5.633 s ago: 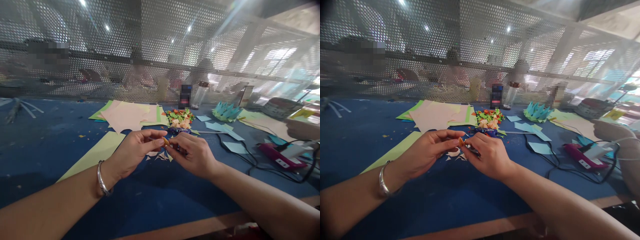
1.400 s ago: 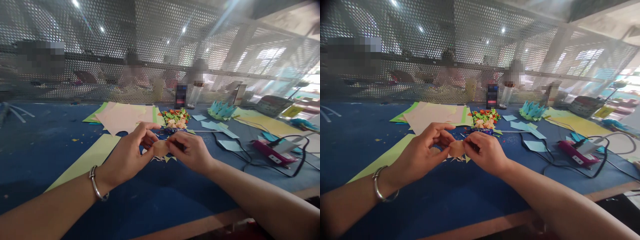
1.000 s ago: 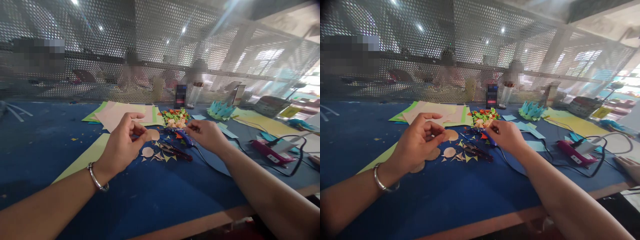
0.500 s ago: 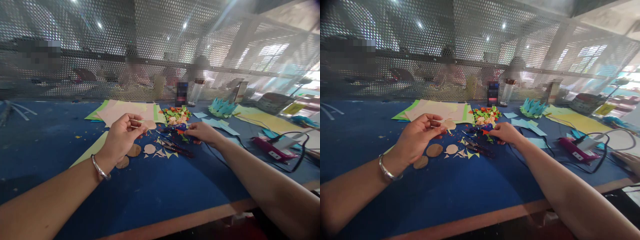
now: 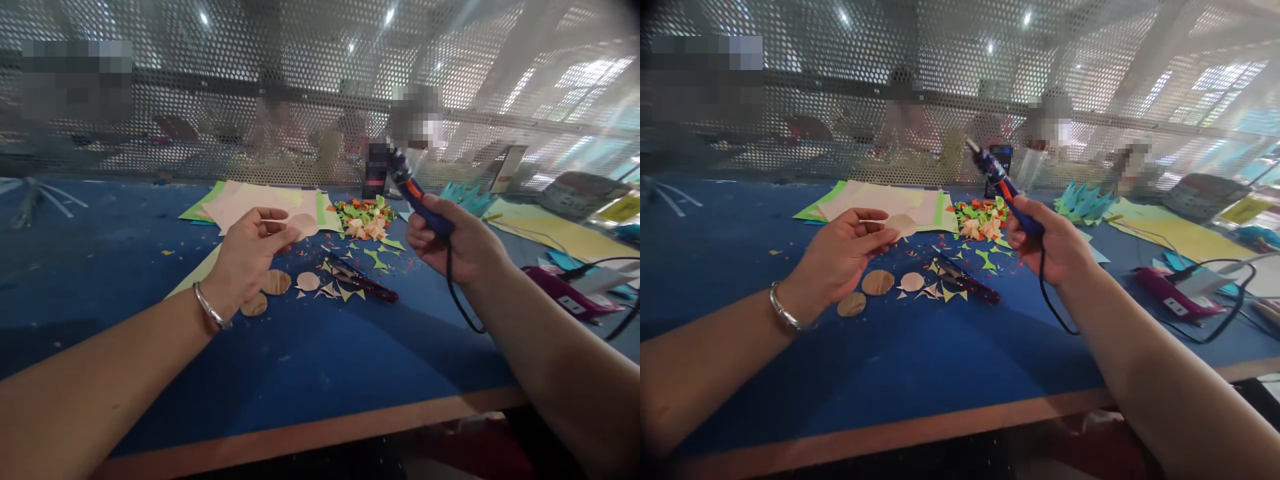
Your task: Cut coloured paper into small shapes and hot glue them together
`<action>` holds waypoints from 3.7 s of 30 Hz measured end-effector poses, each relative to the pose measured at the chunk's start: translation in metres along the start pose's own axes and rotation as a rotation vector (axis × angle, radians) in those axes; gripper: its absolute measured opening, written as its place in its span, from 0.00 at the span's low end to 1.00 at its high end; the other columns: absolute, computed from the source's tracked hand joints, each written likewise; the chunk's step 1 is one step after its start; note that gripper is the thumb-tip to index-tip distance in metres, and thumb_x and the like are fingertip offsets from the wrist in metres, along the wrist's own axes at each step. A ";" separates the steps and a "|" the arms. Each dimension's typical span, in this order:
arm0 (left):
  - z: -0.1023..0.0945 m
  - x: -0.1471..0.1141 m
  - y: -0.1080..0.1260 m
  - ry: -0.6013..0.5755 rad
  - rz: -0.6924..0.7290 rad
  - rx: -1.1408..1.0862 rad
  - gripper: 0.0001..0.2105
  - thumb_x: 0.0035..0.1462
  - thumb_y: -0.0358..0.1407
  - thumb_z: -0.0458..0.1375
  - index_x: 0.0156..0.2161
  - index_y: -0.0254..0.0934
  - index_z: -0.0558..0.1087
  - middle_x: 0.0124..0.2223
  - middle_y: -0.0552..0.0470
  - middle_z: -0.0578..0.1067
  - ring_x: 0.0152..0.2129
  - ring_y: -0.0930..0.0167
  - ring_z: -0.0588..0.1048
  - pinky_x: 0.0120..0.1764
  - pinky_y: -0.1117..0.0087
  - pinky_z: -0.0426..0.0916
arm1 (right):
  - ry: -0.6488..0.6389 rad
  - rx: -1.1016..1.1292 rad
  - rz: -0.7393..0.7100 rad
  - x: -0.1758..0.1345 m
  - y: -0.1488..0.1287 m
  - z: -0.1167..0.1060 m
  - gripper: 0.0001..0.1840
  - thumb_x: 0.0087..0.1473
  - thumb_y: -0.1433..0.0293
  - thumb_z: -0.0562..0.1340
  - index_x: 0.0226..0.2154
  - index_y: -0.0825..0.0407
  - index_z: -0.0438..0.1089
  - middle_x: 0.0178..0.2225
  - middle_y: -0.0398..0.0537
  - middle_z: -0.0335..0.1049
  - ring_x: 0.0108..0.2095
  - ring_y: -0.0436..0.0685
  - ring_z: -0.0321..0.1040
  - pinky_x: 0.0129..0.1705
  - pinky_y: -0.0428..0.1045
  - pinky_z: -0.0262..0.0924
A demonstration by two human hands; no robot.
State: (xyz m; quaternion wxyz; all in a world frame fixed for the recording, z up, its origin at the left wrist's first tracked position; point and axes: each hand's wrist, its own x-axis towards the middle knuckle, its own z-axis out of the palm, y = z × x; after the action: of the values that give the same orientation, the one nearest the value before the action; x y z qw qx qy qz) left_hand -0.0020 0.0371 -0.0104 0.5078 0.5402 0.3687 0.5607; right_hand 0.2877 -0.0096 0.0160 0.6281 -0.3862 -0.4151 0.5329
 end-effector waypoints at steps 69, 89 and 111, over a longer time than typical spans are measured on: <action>0.000 -0.007 0.004 -0.078 0.142 0.220 0.06 0.52 0.39 0.68 0.34 0.40 0.78 0.33 0.51 0.79 0.31 0.68 0.77 0.39 0.64 0.73 | -0.031 -1.105 -0.267 -0.027 0.026 0.023 0.21 0.53 0.51 0.64 0.20 0.49 0.66 0.17 0.43 0.60 0.22 0.53 0.57 0.23 0.48 0.51; -0.001 -0.012 0.013 -0.190 0.142 0.393 0.08 0.54 0.39 0.65 0.35 0.36 0.78 0.33 0.48 0.80 0.31 0.67 0.77 0.39 0.64 0.71 | -0.081 -1.320 -0.388 -0.028 0.033 0.025 0.19 0.58 0.56 0.61 0.26 0.52 0.77 0.22 0.48 0.76 0.25 0.58 0.72 0.28 0.50 0.63; 0.002 -0.014 0.015 -0.201 0.109 0.391 0.04 0.54 0.37 0.64 0.33 0.39 0.77 0.33 0.49 0.79 0.33 0.65 0.77 0.41 0.64 0.70 | -0.057 -1.316 -0.438 -0.026 0.036 0.020 0.19 0.56 0.57 0.61 0.20 0.51 0.68 0.18 0.44 0.69 0.21 0.53 0.64 0.25 0.48 0.58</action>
State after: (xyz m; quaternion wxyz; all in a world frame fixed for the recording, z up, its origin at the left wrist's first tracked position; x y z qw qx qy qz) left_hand -0.0035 0.0204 0.0012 0.3965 0.7008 0.3882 0.4484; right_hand 0.2544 -0.0295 -0.0130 0.3453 -0.5800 -0.7367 0.0413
